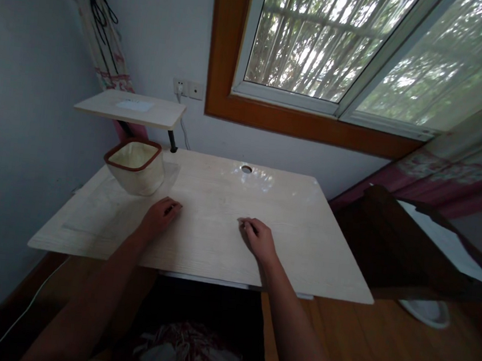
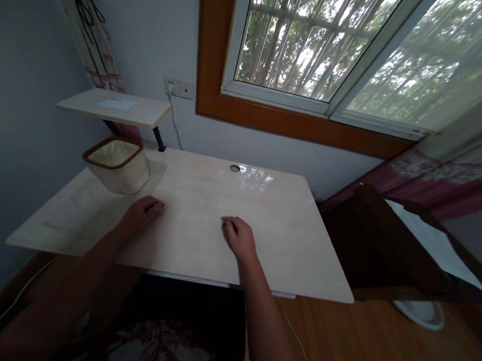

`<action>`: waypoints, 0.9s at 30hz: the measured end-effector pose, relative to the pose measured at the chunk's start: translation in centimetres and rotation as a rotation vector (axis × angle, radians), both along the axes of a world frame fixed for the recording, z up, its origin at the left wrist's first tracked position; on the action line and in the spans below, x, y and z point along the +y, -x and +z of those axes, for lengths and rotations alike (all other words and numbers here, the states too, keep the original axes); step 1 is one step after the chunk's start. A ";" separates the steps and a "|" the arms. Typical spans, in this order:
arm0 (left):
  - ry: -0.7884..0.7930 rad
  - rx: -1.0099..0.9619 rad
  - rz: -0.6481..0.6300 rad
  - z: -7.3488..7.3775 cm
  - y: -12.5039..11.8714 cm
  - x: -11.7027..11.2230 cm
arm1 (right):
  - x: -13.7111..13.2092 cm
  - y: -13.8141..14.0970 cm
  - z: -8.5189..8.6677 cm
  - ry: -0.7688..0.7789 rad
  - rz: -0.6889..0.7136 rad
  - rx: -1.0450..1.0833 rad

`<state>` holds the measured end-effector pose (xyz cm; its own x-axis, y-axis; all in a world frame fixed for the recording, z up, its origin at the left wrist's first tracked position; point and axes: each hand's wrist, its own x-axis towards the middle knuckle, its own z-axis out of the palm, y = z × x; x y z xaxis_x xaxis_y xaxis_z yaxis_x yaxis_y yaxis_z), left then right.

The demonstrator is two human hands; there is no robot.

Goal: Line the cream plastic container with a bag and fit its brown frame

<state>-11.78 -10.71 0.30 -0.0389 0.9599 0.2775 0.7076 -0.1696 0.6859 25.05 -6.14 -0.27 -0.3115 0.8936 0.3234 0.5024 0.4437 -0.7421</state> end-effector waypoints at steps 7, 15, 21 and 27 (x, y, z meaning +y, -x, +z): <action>-0.011 0.005 -0.059 0.1 0.2 -0.5 | -0.2 -0.1 0.2 -0.006 -0.025 0.003; 0.000 -0.025 -0.019 0.4 -0.2 -0.7 | -0.3 0.0 -0.1 0.049 -0.046 0.072; 0.051 -0.132 0.019 -0.1 0.1 -0.5 | -0.1 -0.1 -0.4 0.063 -0.043 0.108; 0.069 -0.186 0.021 -0.2 0.0 -0.6 | -0.1 -0.3 -0.3 0.040 -0.022 0.075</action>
